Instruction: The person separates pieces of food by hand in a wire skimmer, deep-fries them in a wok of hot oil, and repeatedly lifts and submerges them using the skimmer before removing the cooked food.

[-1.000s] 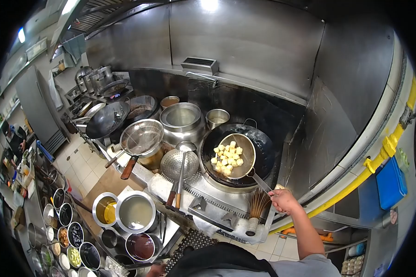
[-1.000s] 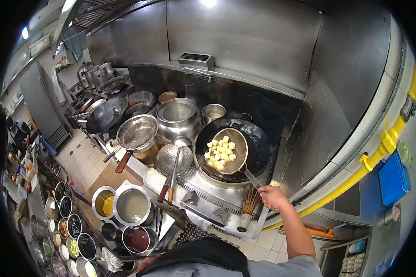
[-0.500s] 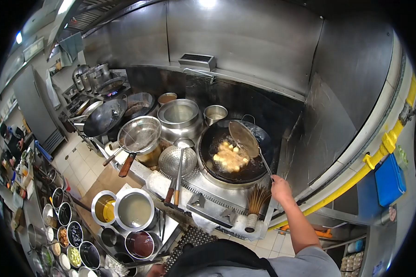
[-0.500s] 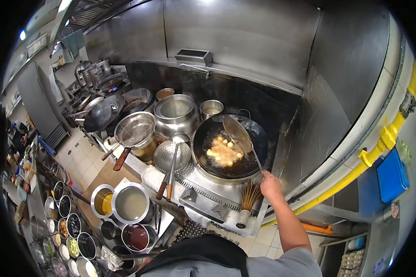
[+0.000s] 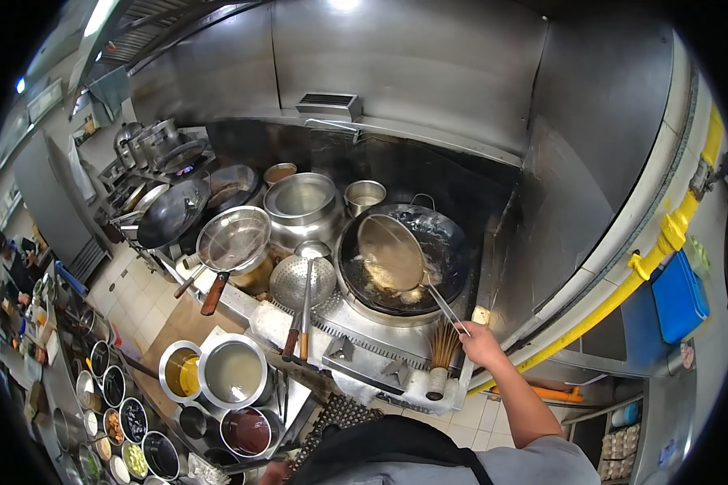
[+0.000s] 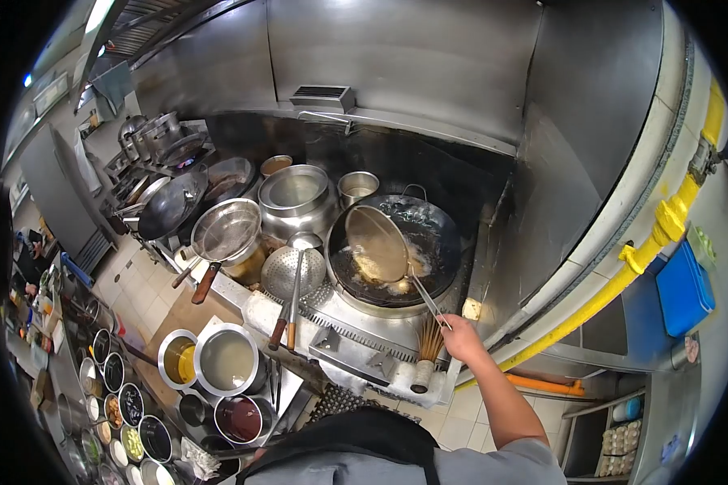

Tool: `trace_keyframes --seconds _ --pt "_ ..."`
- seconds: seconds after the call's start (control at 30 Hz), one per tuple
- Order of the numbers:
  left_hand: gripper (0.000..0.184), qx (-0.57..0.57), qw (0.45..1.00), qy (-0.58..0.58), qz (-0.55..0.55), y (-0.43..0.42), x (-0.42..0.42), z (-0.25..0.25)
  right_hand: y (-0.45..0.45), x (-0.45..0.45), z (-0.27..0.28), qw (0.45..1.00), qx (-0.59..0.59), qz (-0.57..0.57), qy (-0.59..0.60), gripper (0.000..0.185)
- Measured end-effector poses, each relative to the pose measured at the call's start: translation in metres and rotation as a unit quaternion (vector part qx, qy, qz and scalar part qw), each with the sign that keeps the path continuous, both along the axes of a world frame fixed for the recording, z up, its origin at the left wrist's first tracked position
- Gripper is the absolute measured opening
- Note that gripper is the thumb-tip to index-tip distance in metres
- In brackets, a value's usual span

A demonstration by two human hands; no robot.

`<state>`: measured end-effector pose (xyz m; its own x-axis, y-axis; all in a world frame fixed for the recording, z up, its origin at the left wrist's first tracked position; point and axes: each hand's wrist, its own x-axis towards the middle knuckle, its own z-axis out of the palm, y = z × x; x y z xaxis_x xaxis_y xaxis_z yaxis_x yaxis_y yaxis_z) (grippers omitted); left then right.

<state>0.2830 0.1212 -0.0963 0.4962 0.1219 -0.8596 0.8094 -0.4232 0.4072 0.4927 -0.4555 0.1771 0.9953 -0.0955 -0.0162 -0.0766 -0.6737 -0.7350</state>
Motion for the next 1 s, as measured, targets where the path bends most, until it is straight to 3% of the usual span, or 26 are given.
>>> trace_keyframes --seconds 0.03,0.1,0.27,0.37,0.47,0.53,0.67,0.8,0.9,0.93,0.97,1.0 --pt "0.040 0.001 1.000 -0.003 -0.004 0.000 0.002 0.001 -0.003 0.006 -0.003 1.000 -0.003 -0.014 -0.018 0.026" --pt "0.040 0.002 1.000 -0.006 -0.004 0.001 0.007 0.002 -0.011 0.015 -0.009 0.971 -0.123 0.012 -0.203 0.027" --pt "0.040 0.000 1.000 -0.010 -0.010 0.002 0.010 0.004 -0.029 0.034 0.006 0.994 -0.004 -0.071 -0.083 0.030" --pt "0.040 -0.003 1.000 -0.009 -0.014 -0.002 0.010 0.003 -0.033 0.039 0.022 0.989 -0.033 -0.109 -0.094 0.031" --pt "0.041 -0.007 1.000 -0.008 -0.010 -0.004 0.008 0.005 -0.030 0.041 0.043 0.988 0.026 -0.149 -0.028 0.030" --pt "0.041 -0.010 1.000 -0.006 -0.009 -0.005 0.005 0.004 -0.028 0.040 0.058 0.983 -0.074 -0.157 -0.064 0.030" --pt "0.041 -0.014 1.000 0.001 -0.011 -0.006 0.001 0.003 -0.037 0.056 0.047 0.971 -0.131 -0.181 -0.078 0.029" --pt "0.041 -0.012 1.000 0.008 -0.010 -0.005 -0.002 0.004 -0.042 0.068 -0.005 0.963 -0.161 -0.205 -0.065 0.029" --pt "0.041 -0.016 1.000 0.014 -0.009 -0.005 -0.003 0.002 -0.035 0.065 -0.034 0.984 -0.071 -0.161 -0.003 0.023" --pt "0.041 -0.018 1.000 0.015 -0.010 -0.006 -0.004 0.002 -0.014 0.056 -0.022 0.966 0.143 -0.196 0.085 0.019" --pt "0.041 -0.019 1.000 0.018 -0.009 -0.007 -0.005 0.001 0.003 0.049 -0.014 0.895 0.350 -0.220 0.170 0.014" --pt "0.041 -0.023 0.999 0.021 -0.010 -0.008 -0.006 0.001 0.010 0.048 -0.011 0.894 0.350 -0.219 0.171 0.014"
